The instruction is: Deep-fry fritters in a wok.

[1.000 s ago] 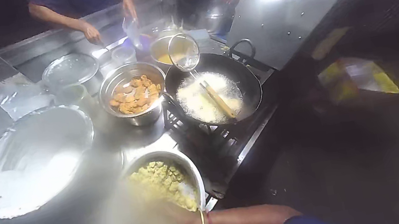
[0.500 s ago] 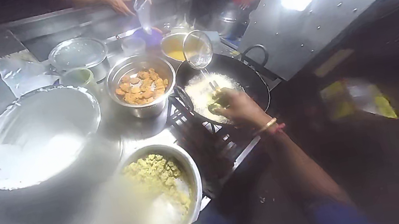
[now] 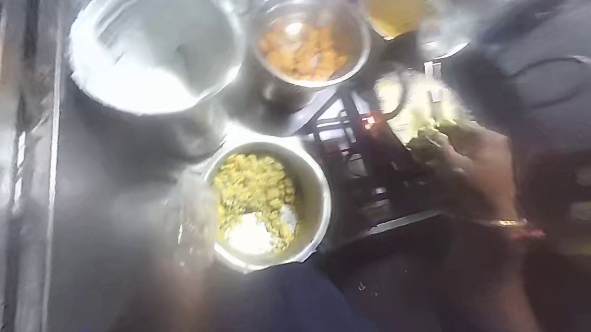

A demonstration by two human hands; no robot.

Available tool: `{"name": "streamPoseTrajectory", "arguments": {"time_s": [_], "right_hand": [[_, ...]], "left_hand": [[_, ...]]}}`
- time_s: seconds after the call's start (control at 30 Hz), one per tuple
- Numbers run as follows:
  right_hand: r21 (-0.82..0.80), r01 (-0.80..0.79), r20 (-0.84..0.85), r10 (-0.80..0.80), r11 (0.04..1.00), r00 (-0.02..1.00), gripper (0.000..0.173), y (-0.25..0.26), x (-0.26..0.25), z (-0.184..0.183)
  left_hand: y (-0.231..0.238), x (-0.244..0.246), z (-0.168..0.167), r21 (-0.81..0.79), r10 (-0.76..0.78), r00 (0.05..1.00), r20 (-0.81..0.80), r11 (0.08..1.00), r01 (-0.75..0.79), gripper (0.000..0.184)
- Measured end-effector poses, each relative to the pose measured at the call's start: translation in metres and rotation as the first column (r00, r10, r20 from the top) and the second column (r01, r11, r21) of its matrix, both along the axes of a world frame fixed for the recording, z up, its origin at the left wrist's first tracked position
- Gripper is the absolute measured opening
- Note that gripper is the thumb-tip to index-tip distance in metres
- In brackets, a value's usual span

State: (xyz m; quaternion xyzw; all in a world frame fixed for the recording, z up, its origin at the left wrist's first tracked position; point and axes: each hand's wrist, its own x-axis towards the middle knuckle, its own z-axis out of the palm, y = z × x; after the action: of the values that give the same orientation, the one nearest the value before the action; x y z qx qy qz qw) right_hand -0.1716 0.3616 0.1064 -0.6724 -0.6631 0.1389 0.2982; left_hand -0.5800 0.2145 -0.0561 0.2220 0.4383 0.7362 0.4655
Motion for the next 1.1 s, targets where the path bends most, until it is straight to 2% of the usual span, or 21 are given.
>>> {"name": "streamPoseTrajectory", "arguments": {"time_s": [0.07,0.1,0.13,0.17,0.2,0.23,0.27,0.33,0.4,0.47,0.53,0.6,0.7,0.77,0.8,0.87,0.9,0.93,1.0,1.03,1.1], "right_hand": [[-0.093,-0.162,-0.139,0.149,0.982,0.979,0.032,-0.011,-0.041,-0.031],[-0.224,-0.264,-0.179,0.227,0.938,0.957,0.029,-0.013,-0.069,-0.046],[-0.424,-0.365,-0.206,0.305,0.829,0.930,0.029,-0.013,-0.098,-0.061],[-0.584,-0.457,-0.227,0.405,0.671,0.886,0.031,-0.010,-0.129,-0.083],[-0.677,-0.528,-0.245,0.520,0.512,0.818,0.033,-0.008,-0.157,-0.111],[-0.720,-0.569,-0.245,0.621,0.398,0.744,0.037,-0.008,-0.183,-0.140],[-0.741,-0.586,-0.215,0.712,0.326,0.669,0.041,-0.011,-0.206,-0.168],[-0.756,-0.588,-0.099,0.837,0.289,0.539,0.051,-0.020,-0.239,-0.209],[-0.790,-0.539,-0.027,0.862,0.292,0.507,0.063,-0.028,-0.259,-0.228],[-0.829,-0.490,-0.026,0.856,0.270,0.516,0.055,-0.038,-0.266,-0.234],[-0.898,-0.413,-0.097,0.847,0.152,0.522,0.037,-0.046,-0.263,-0.231],[-0.944,-0.327,-0.146,0.852,0.031,0.503,0.043,-0.049,-0.256,-0.237],[-0.935,-0.346,-0.212,0.906,-0.079,0.366,0.034,-0.049,-0.240,-0.254],[-0.922,-0.365,-0.248,0.923,-0.130,0.295,0.031,-0.041,-0.227,-0.266],[-0.920,-0.361,-0.266,0.917,-0.150,0.297,0.030,-0.032,-0.221,-0.268],[-0.888,-0.415,-0.364,0.854,-0.197,0.372,0.026,-0.018,-0.208,-0.259],[-0.843,-0.500,-0.450,0.772,-0.200,0.449,0.024,-0.011,-0.200,-0.251],[-0.787,-0.598,-0.538,0.646,-0.154,0.542,0.022,-0.007,-0.190,-0.244],[-0.716,-0.697,-0.649,0.328,0.042,0.686,0.025,-0.007,-0.173,-0.224],[-0.712,-0.682,-0.654,0.196,0.167,0.731,0.026,-0.008,-0.169,-0.213],[-0.734,-0.548,-0.610,-0.034,0.401,0.792,0.032,-0.013,-0.164,-0.196]], "left_hand": [[0.000,-0.003,0.000,-0.032,0.058,0.998,0.006,0.998,-0.058,0.084],[0.003,-0.003,0.000,-0.030,0.065,0.998,0.008,0.997,-0.065,0.085],[0.004,-0.003,0.001,-0.028,0.056,0.998,0.007,0.998,-0.056,0.085],[0.004,-0.003,0.001,-0.022,0.047,0.999,0.012,0.999,-0.047,0.084],[0.004,-0.003,0.001,-0.013,0.038,0.999,0.014,0.999,-0.038,0.083],[0.004,-0.003,0.002,0.005,0.029,1.000,0.013,1.000,-0.029,0.082],[0.004,-0.004,0.002,0.030,0.023,1.000,0.008,0.999,-0.023,0.080],[0.003,-0.007,0.002,0.064,0.012,1.000,-0.001,0.998,-0.012,0.075],[-0.001,-0.010,0.004,0.059,0.004,1.000,-0.007,0.998,-0.004,0.073],[-0.007,-0.011,0.004,0.044,0.014,1.000,-0.017,0.999,-0.013,0.072],[-0.009,-0.011,0.002,0.032,0.040,0.999,-0.016,0.999,-0.039,0.073],[-0.009,-0.010,0.000,0.042,0.053,0.999,-0.003,0.998,-0.052,0.070],[-0.009,-0.008,-0.001,0.036,0.055,0.998,-0.012,0.998,-0.055,0.065],[-0.007,-0.008,0.001,0.008,0.040,0.999,-0.003,0.999,-0.040,0.070],[-0.004,-0.007,0.002,-0.003,0.032,0.999,0.000,0.999,-0.032,0.072],[-0.003,-0.008,0.002,-0.013,0.017,1.000,0.005,1.000,-0.017,0.074],[-0.002,-0.009,0.003,-0.011,0.003,1.000,0.001,1.000,-0.003,0.073],[0.000,-0.010,0.004,-0.006,-0.010,1.000,-0.002,1.000,0.010,0.073],[0.003,-0.009,0.007,0.006,-0.030,1.000,-0.010,1.000,0.030,0.069],[0.004,-0.007,0.008,0.003,-0.036,0.999,-0.010,0.999,0.036,0.070],[0.008,-0.002,0.007,-0.014,-0.042,0.999,0.017,0.999,0.042,0.071]]}}
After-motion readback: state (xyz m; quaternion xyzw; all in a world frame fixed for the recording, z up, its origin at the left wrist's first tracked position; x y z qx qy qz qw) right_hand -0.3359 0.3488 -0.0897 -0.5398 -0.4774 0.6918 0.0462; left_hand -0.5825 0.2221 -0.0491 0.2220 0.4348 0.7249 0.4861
